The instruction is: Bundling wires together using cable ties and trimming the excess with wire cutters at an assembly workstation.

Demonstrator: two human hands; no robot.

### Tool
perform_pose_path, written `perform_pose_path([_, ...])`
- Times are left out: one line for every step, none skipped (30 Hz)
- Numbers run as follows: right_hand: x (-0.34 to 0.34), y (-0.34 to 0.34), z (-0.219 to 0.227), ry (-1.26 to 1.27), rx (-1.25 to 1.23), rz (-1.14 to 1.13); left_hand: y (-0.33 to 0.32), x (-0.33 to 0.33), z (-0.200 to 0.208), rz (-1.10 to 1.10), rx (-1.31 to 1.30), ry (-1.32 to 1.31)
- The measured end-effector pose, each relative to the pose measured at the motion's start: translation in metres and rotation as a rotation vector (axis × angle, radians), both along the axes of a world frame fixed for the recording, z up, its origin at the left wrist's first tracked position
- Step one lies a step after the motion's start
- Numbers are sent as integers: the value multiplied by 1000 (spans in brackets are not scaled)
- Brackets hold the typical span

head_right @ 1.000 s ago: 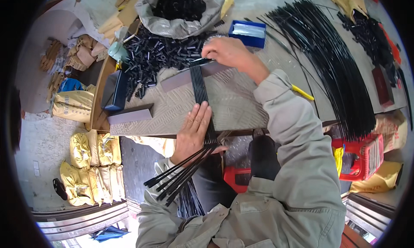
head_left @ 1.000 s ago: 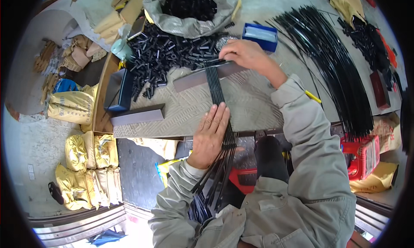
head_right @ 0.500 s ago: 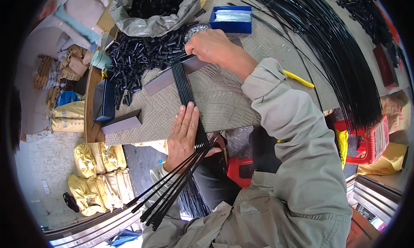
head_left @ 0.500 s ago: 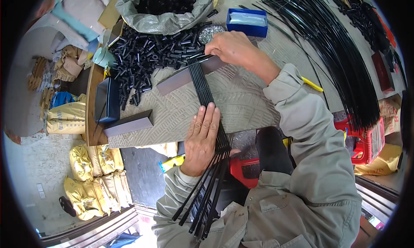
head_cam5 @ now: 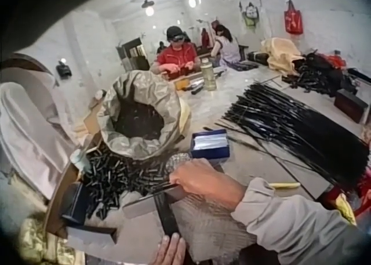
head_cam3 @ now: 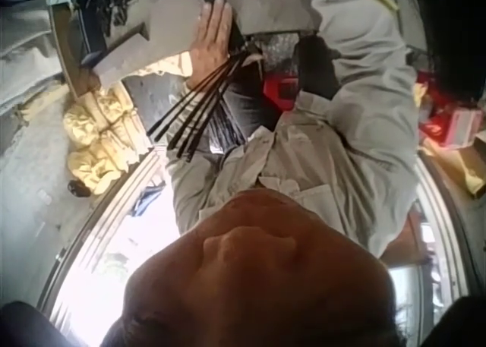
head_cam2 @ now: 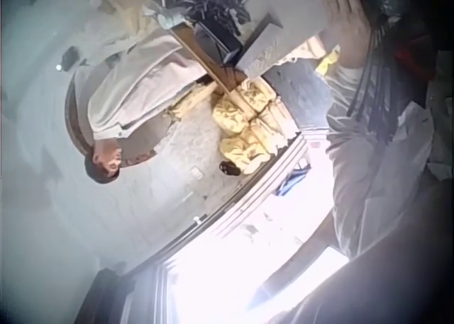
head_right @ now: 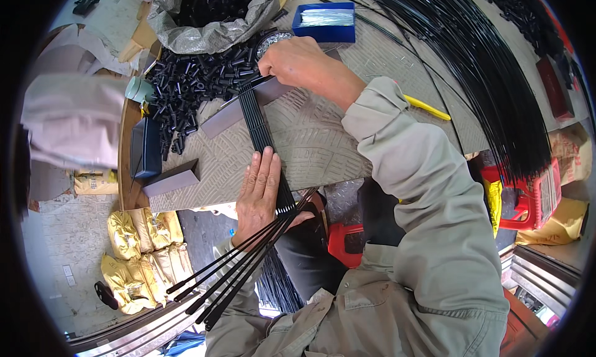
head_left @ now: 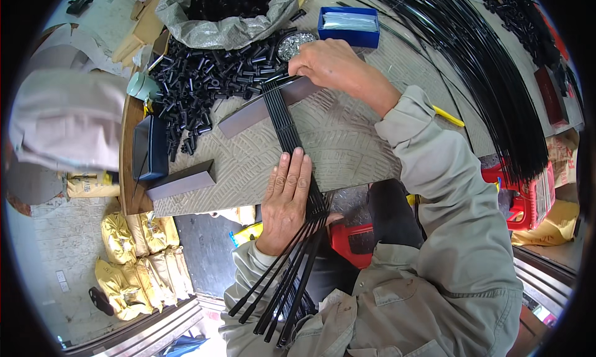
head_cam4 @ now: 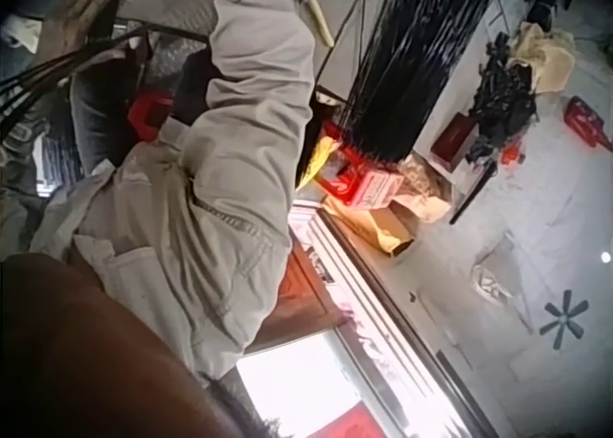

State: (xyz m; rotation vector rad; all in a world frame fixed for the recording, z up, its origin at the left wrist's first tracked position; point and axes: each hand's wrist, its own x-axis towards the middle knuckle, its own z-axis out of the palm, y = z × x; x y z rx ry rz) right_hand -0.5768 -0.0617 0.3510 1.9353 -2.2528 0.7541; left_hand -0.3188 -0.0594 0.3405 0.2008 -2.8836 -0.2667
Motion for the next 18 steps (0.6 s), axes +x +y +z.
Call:
perform_pose_path([0,1,0,7,14,-8,0,0,0,-1,-1,-3])
perform_pose_path([0,0,0,7,15,-9,1,0,0,-1,-2,-6])
perform_pose_path([1,-1,-1,12,13,-6,1,-1,-1,-2,-3,-10])
perform_pose_path([1,-2,-1,16,12,-3,1,-1,-1,-3,-4,-13])
perform_pose_path([2,-3,-1,20,10,1,1,-1,-1,-2,-3,-15])
perform_pose_path([2,-3,-2,19,11,2,1,-1,-1,0,-2,-17])
perform_pose_path([2,-3,-3,22,0,10,1,-1,-1,1,0,-19])
perform_pose_path([2,-4,-4,25,-11,19,1,-1,-1,3,2,-22])
perform_pose_path([1,-4,-4,28,-22,27,2,-1,-2,3,3,-23])
perform_pose_path([0,-3,-5,28,-22,27,2,-1,-1,3,4,-25])
perform_pose_path([-3,-1,-6,20,-53,18,2,-1,-1,3,4,-26])
perform_pose_path([-5,2,-7,13,-85,9,2,-1,-1,4,5,-27])
perform_pose_path([-6,3,-7,6,-116,0,2,-1,-1,4,6,-29])
perform_pose_path([-7,2,-8,7,-116,0,2,-1,-1,5,6,-30])
perform_pose_path([-6,2,-7,13,-93,4,2,0,-1,5,8,-31])
perform_pose_path([-5,1,-6,18,-71,9,2,0,-1,5,11,-32])
perform_pose_path([-4,1,-5,24,-48,13,2,0,-1,5,13,-34])
perform_pose_path([-3,1,-6,24,-46,13,2,-1,-1,5,15,-35])
